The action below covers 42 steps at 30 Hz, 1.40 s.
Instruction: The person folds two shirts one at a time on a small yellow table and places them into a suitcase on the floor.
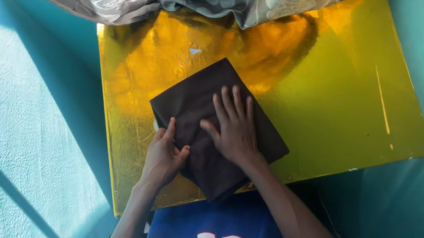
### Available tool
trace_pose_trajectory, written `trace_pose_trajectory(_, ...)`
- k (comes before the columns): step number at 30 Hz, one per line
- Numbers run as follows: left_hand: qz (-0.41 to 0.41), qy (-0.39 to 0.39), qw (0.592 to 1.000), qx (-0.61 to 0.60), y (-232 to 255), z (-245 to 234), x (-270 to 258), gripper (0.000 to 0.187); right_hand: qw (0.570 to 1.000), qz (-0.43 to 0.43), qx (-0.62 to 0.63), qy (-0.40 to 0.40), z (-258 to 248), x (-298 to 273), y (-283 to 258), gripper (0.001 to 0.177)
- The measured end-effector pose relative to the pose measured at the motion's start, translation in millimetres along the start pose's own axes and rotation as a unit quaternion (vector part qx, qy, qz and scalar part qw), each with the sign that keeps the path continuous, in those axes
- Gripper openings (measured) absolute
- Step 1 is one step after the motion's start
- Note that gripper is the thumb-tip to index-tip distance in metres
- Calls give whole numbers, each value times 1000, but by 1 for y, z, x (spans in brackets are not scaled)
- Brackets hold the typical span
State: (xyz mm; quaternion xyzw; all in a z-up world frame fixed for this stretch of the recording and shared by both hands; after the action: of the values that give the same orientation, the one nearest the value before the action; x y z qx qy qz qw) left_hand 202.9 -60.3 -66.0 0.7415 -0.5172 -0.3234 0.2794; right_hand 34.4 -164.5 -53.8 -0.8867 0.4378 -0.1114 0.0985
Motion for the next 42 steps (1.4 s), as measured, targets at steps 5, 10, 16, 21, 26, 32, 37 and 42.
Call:
trace_pose_trajectory(5,-51,-42,997,-30,-7,10,-4,86,998,38,-28,41,-18,-69,28,70)
trace_pose_trajectory(10,-59,-169,979,103,24,15,-15,83,991,78,54,97,-40,-78,95,67)
trace_pose_trajectory(16,86,-183,962,184,101,-1,13,47,988,31,-14,148,-68,-63,156,76)
trace_pose_trajectory(21,273,-28,948,160,127,24,112,71,994,28,90,55,-84,-64,170,87)
trace_pose_trajectory(26,236,-145,929,247,107,54,171,68,989,61,133,-26,-91,-56,193,74)
trace_pose_trajectory(32,108,-248,942,199,88,40,170,45,931,149,291,-161,-78,-39,226,53)
trace_pose_trajectory(37,42,-234,970,-53,107,7,144,31,910,99,377,-141,-117,-3,243,44)
trace_pose_trajectory(42,152,-82,981,-89,190,-54,106,20,936,9,347,-50,-213,31,232,41)
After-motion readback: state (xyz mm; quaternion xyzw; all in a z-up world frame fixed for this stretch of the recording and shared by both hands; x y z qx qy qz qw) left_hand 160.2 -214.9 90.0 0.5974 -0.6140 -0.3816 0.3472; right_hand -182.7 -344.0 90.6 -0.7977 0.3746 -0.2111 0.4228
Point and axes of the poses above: each hand's wrist, its own x-axis towards the middle knuckle, its own z-axis out of the palm, y = z × x, the point moved 6 cm from there along x, towards the middle knuckle, and after that the axes turned 6 degrees about x, right-handed, at the moved point
